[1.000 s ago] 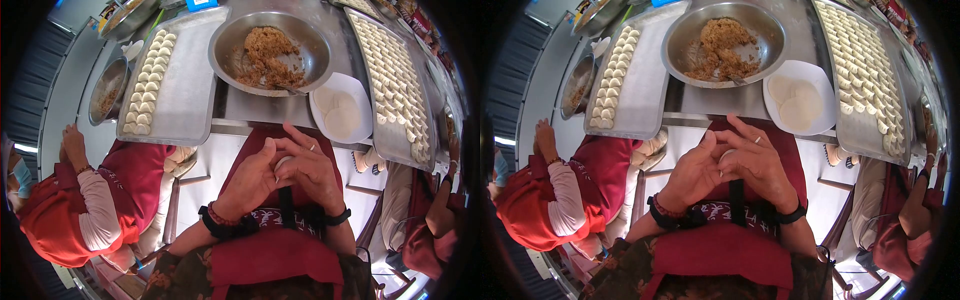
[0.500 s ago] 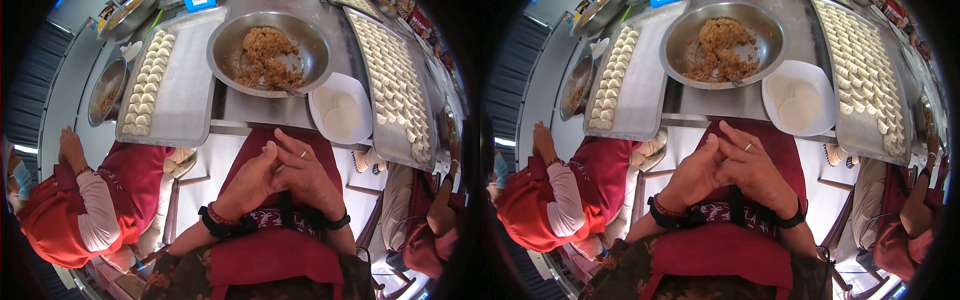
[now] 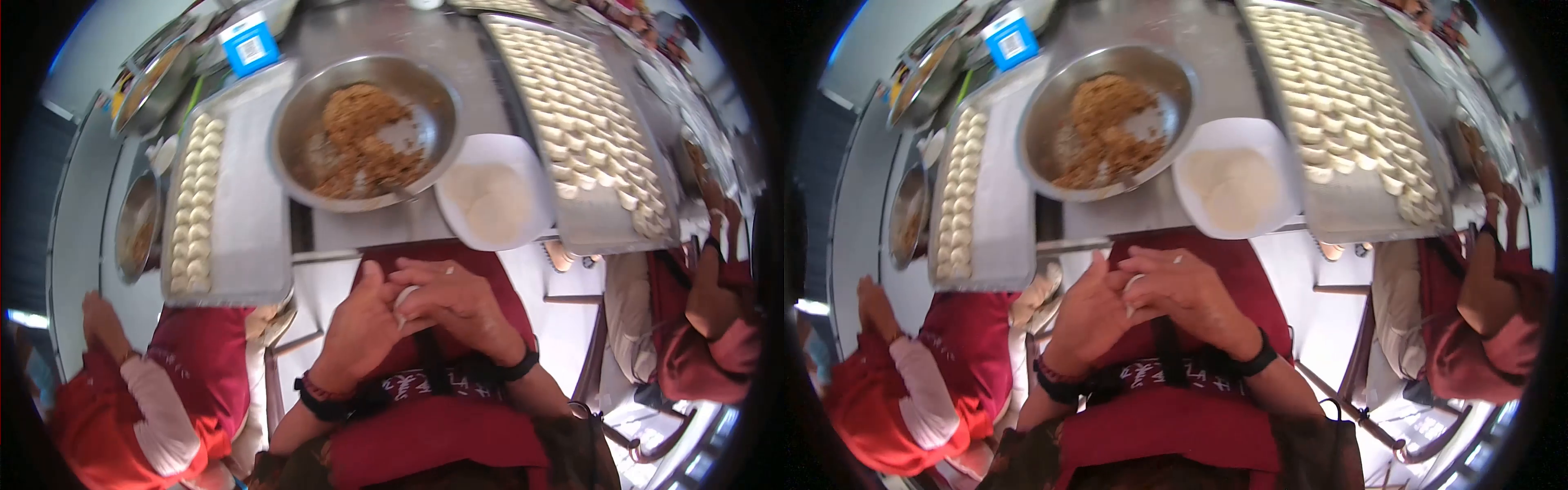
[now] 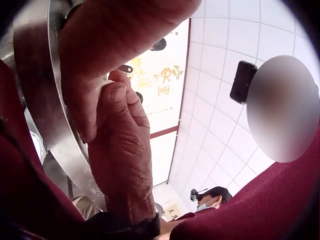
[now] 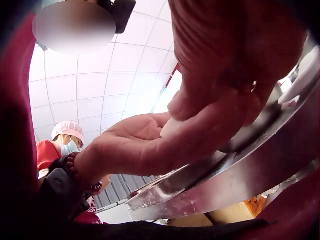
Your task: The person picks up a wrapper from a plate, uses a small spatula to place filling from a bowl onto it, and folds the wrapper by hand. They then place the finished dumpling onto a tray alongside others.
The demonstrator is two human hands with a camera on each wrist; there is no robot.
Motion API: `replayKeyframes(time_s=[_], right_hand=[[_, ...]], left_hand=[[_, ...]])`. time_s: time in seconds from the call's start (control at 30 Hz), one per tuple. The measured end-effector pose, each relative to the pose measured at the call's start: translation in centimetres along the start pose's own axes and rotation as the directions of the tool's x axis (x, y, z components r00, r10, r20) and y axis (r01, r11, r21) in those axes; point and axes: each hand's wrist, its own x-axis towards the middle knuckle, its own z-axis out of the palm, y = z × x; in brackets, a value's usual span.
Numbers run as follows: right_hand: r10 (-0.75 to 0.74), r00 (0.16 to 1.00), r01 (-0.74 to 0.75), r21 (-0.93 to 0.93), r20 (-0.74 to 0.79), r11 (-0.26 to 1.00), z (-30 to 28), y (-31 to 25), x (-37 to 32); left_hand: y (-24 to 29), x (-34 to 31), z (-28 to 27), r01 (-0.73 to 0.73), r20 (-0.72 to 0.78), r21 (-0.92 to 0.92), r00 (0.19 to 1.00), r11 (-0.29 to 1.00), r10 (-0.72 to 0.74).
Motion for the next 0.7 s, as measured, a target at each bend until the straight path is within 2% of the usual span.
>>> replayKeyframes(time_s=[0.03, 0.2, 0.23, 0.33, 0.37, 0.43, 0.53, 0.63, 0.7], right_hand=[[-0.017, 1.000, 0.016, -0.006, -0.013, 1.000, 0.0, 0.3, 0.1], [-0.024, 0.992, 0.021, -0.029, -0.126, 0.999, -0.5, 0.1, 0.6], [-0.065, 0.989, 0.059, -0.056, -0.130, 0.997, -0.8, 0.4, 0.8], [0.009, 0.986, -0.016, -0.040, -0.169, 0.999, -2.1, -0.2, 1.0], [0.011, 0.984, -0.026, -0.087, -0.178, 0.996, -2.7, -0.5, 1.0], [0.014, 0.982, -0.048, -0.174, -0.190, 0.984, -3.7, -0.9, 0.8], [-0.096, 0.982, 0.025, -0.392, -0.162, 0.920, -4.6, -0.7, 0.1], [0.004, 0.984, -0.075, -0.397, -0.177, 0.915, -5.0, -1.6, -0.6], [0.005, 0.977, -0.090, -0.396, -0.211, 0.914, -5.6, -1.9, -0.9]], left_hand=[[0.2, 0.2, 0.1, 0.012, -0.029, -0.052, 0.999, 0.999, -0.013], [1.6, 1.9, 0.8, 0.042, -0.014, 0.004, 0.999, 0.999, -0.042], [1.7, 2.1, 0.9, 0.044, -0.006, 0.013, 0.999, 0.999, -0.043], [1.9, 3.3, 2.2, 0.071, -0.035, 0.029, 0.997, 0.997, -0.070], [2.0, 3.8, 2.7, 0.081, -0.052, 0.033, 0.995, 0.996, -0.080], [1.4, 4.7, 2.1, 0.110, 0.013, -0.011, 0.994, 0.994, -0.110], [0.6, 5.8, 2.0, 0.158, 0.019, -0.033, 0.987, 0.987, -0.157], [-0.2, 6.4, 2.7, 0.192, -0.027, -0.039, 0.981, 0.981, -0.193], [-0.3, 6.3, 2.9, 0.227, -0.030, -0.030, 0.973, 0.973, -0.228]])
